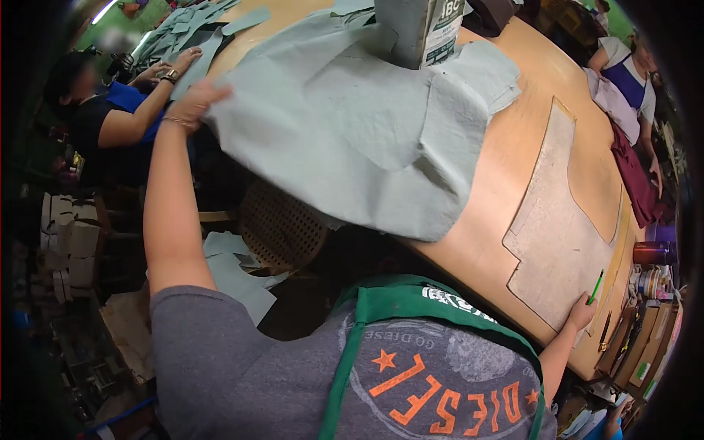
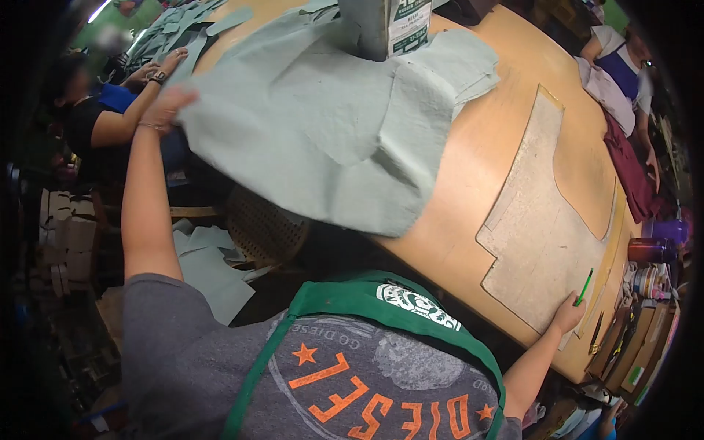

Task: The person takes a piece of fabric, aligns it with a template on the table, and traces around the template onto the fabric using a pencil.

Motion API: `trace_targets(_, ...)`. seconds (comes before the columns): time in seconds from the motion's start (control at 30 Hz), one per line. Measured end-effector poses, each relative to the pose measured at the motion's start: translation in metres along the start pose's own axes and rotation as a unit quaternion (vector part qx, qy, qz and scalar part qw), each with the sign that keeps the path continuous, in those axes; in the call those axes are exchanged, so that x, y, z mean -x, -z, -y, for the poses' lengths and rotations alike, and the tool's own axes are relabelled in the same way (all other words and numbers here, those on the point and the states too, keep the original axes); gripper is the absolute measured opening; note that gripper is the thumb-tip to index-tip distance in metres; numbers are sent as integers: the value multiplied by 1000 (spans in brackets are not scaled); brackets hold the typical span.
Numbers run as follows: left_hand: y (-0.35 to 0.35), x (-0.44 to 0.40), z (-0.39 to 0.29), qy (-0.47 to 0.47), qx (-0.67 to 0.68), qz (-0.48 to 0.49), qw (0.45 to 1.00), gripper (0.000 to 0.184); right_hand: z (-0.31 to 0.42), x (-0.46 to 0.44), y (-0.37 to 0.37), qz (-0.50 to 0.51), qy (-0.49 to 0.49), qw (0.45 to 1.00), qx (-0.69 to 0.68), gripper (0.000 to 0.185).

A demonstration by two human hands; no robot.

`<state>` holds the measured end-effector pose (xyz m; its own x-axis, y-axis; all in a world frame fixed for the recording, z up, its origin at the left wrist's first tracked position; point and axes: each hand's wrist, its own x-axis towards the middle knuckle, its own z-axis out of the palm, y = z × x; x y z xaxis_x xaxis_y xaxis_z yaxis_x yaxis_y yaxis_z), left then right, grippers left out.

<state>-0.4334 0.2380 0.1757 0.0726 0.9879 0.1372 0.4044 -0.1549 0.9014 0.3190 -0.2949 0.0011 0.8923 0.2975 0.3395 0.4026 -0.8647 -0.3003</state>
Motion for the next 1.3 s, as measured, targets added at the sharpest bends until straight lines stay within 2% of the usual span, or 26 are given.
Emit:
trace_targets(0.07, 28, 22, -7, 31, 255, -62, 965, 48, -1, 2, 1, 5, -8, 1000, -7, 33)
trace_targets(0.13, 77, 72, -18, 37, 379, -205, 902, 32, 3, 0, 2, 4, -10, 1000, 9, 34)
trace_targets(0.2, 124, 140, -5, 64, 378, -324, 865, 33, -3, -2, 0, -13, 12, 1000, 4, 35)
trace_targets(0.27, 139, 217, 0, 79, 338, -438, 829, 38, -21, -8, -12, -20, 35, 999, -4, 36)
trace_targets(0.33, 147, 296, 9, 97, 350, -427, 828, 40, -29, -14, -18, -18, 44, 999, 6, 36)
trace_targets(0.4, 140, 363, 27, 107, 296, -477, 820, 43, -25, -18, -13, -3, 38, 999, 39, 37)
trace_targets(0.53, 144, 464, 64, 214, 252, -569, 753, 44, -18, -23, -14, 0, -1, 997, 83, 40)
trace_targets(0.6, 159, 505, 83, 283, 242, -593, 714, 46, -8, -16, -9, -12, 20, 998, 60, 41)
trace_targets(0.67, 152, 530, 87, 422, 48, -570, 704, 44, -3, -17, -6, -3, 22, 998, 60, 41)
trace_targets(0.73, 229, 639, 206, 521, -193, -415, 720, 41, -2, -15, -2, 20, 10, 997, 68, 41)
trace_targets(0.77, 209, 632, 198, 556, -159, -460, 674, 39, -5, -14, -7, -18, 20, 998, 59, 41)
trace_targets(0.83, 166, 602, 175, 636, -131, -521, 553, 37, -17, -18, -12, 16, 8, 999, 32, 41)
trace_targets(0.87, 165, 608, 186, 601, -173, -548, 556, 38, -26, -18, -17, 4, 24, 1000, -7, 39)
trace_targets(0.9, 154, 591, 183, 591, -249, -563, 521, 41, -36, -24, -20, 25, 22, 999, 7, 37)
trace_targets(0.93, 124, 549, 160, 573, -353, -586, 452, 44, -38, -20, -23, -2, 29, 1000, 6, 36)
trace_targets(0.97, 95, 503, 132, 517, -437, -617, 401, 47, -31, -14, -18, -3, 41, 999, -19, 35)
trace_targets(1.0, 77, 464, 105, 425, -490, -642, 410, 51, -14, -6, -10, -12, 24, 1000, 7, 34)
trace_targets(1.03, 85, 441, 110, 272, -566, -638, 446, 51, -8, -3, -6, -2, 19, 1000, -24, 34)
trace_targets(1.07, 94, 418, 115, 130, -636, -595, 474, 51, -2, 0, -1, 5, 18, 999, -35, 32)
trace_targets(1.1, 75, 370, 86, -59, -581, -548, 599, 43, 8, 7, 3, -16, 17, 999, -42, 29)
trace_targets(1.13, 38, 318, 44, -156, -516, -479, 693, 33, 6, 6, 1, -26, 22, 999, -18, 27)
trace_targets(1.17, -24, 276, -5, -185, -414, -426, 783, 26, 15, 9, 9, 13, 13, 999, -40, 28)
trace_targets(1.2, -80, 241, -29, -190, -201, -367, 888, 22, 20, 12, 12, 4, 22, 998, -52, 27)
trace_targets(1.23, -138, 219, -65, -261, -201, -270, 905, 21, 23, 15, 13, -4, 31, 997, -64, 26)
trace_targets(1.27, -184, 208, -93, -304, -278, -189, 891, 23, 24, 17, 13, -10, 39, 996, -77, 26)
trace_targets(1.3, -229, 194, -107, -370, -237, -98, 893, 26, 22, 17, 12, -8, 60, 994, -87, 24)
